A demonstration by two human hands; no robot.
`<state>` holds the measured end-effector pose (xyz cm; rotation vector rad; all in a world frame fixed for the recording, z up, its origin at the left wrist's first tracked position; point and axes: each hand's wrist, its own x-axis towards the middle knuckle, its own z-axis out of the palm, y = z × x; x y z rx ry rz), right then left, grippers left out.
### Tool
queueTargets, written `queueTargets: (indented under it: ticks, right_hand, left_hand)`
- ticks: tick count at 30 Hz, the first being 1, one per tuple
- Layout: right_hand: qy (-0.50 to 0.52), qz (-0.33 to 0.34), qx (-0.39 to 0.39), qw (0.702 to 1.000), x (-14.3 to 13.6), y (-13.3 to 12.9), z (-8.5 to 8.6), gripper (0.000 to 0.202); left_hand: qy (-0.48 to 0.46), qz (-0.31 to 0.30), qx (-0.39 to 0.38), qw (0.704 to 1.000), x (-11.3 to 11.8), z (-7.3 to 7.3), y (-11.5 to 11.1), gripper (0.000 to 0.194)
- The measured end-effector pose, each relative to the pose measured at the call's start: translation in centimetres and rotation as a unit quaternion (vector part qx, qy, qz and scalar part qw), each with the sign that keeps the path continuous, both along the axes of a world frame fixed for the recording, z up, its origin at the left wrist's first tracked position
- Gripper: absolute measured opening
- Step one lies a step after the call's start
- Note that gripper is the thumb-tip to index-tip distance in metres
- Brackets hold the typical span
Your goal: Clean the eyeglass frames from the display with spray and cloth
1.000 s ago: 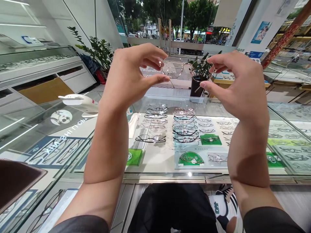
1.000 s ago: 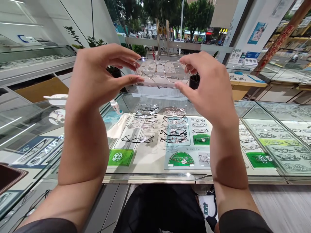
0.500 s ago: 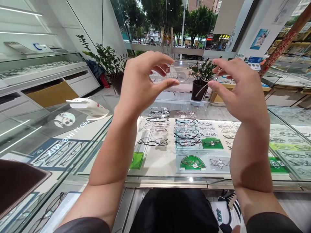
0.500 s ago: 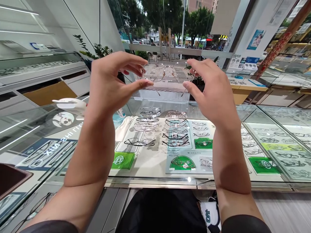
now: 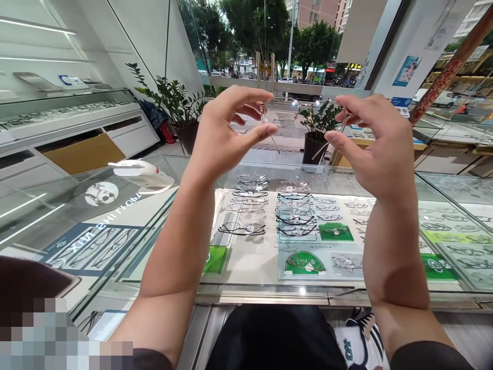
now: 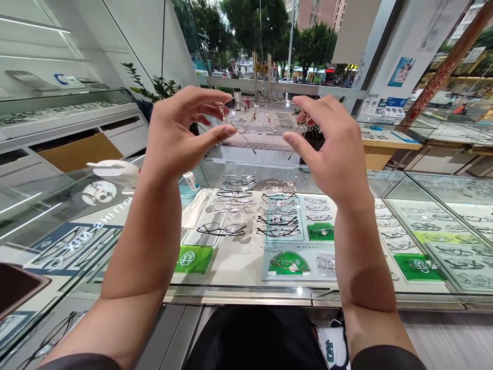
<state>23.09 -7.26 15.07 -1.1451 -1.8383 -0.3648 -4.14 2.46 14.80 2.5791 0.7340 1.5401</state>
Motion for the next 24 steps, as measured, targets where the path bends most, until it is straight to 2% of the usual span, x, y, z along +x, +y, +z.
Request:
queueTargets:
  ticks: [8, 14, 19, 22, 24]
  right_hand:
    - [-0.019, -0.031, 0.058, 0.998, -0.4, 1.2, -0.3, 0.049]
    - [-0.034, -0.039, 0.077, 0.996, -0.4, 1.6, -0.5, 0.053]
    - [-0.044, -0.046, 0.072, 0.995, -0.6, 1.1, -0.4, 0.057]
    - [-0.037, -0.054, 0.075, 0.995, -1.2, 0.4, -0.2, 0.057]
    - [-0.025, -0.044, 0.092, 0.994, -1.5, 0.2, -0.1, 0.045]
  left_hand:
    - [-0.101, 0.090, 0.081, 0.987, 3.1, -2.1, 0.4, 0.086]
    - [-0.084, 0.132, 0.110, 0.982, 3.4, -2.9, 0.6, 0.089]
    - [-0.066, 0.173, 0.151, 0.971, 3.4, -2.6, -0.2, 0.081]
    - [-0.073, 0.159, 0.149, 0.973, 3.6, -2.6, -0.3, 0.073]
    - [-0.057, 0.135, 0.147, 0.978, 3.9, -2.7, -0.4, 0.068]
